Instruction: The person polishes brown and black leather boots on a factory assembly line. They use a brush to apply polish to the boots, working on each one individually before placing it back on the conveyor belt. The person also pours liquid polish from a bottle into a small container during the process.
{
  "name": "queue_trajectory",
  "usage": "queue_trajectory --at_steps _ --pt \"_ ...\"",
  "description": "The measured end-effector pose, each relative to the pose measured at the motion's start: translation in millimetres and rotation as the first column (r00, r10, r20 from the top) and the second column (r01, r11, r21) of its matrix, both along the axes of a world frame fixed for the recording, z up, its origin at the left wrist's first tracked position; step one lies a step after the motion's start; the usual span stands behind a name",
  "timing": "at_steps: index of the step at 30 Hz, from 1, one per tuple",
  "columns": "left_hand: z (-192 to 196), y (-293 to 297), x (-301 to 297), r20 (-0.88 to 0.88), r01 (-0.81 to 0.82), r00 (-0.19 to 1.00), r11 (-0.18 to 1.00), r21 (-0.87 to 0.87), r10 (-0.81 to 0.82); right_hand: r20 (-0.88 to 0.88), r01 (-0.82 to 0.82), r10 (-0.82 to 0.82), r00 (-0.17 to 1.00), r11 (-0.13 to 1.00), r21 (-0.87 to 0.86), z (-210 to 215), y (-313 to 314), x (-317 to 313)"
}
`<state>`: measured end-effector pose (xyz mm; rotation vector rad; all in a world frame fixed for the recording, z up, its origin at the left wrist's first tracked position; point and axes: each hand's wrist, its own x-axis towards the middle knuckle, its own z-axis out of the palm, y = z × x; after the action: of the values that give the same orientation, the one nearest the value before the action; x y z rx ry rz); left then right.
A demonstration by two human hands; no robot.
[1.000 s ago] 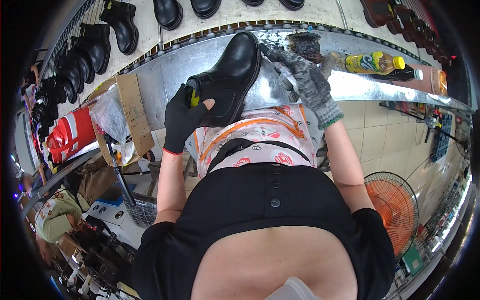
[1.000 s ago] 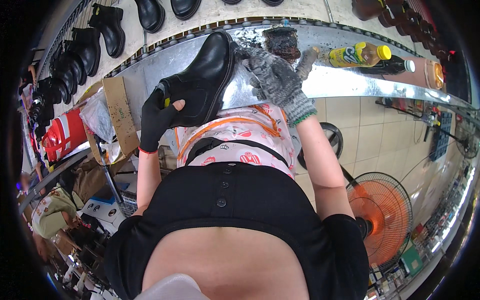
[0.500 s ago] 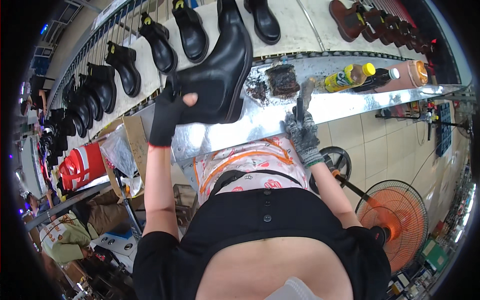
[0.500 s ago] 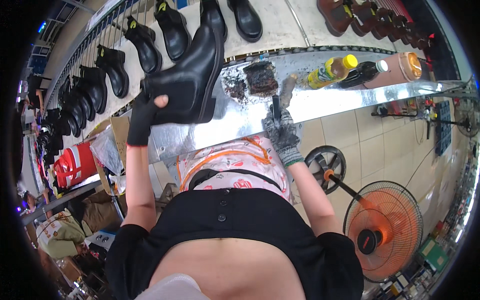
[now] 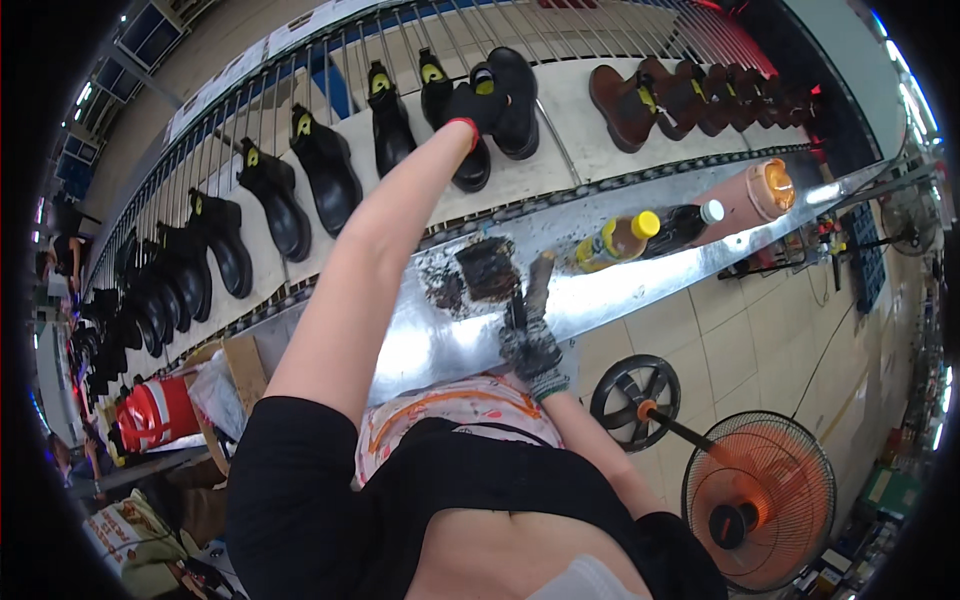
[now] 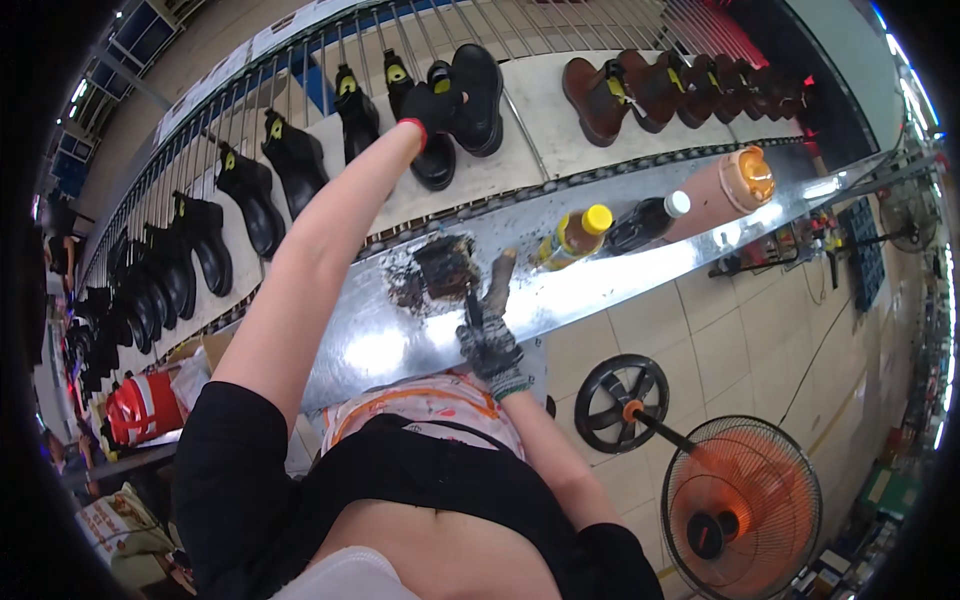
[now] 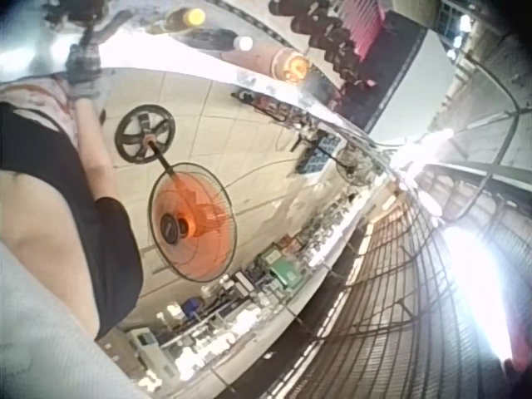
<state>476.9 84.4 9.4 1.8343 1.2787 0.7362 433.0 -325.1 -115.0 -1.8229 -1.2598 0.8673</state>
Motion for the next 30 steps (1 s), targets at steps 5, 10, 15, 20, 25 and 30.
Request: queue_trajectory --at_steps 5,10,15,20,25,30 --pt "3 -4 30 -0.287 0.040 0.958 0.985 0.167 0.009 -0.026 0.035 -0.033 0.999 0.995 0.095 35 -6 0" --pt "-4 -46 -10 0.539 -0.516 0.805 0.739 0.433 0.247 0.145 0.003 -0.027 0.989 0.987 0.164 64 3 6" --pt "-57 -4 -23 -0.031 -0.371 0.927 0.927 0.055 0.373 0.161 0.021 -0.032 0.986 0.997 0.070 68 -2 1" --pt "-50 2 -45 0.078 -0.245 0.965 0.966 -0.077 0.251 -0.039 0.044 -0.042 0.998 0.999 0.028 38 -5 5" --pt "11 -82 -140 0.251 -0.060 0.964 0.991 -0.119 0.088 0.040 0.021 -0.026 0.999 0.991 0.133 33 0 5" --pt "11 -181 -260 0.191 -0.119 0.973 0.990 -0.072 0.131 -0.369 0.147 -0.141 0.918 0.989 -0.014 33 0 1"
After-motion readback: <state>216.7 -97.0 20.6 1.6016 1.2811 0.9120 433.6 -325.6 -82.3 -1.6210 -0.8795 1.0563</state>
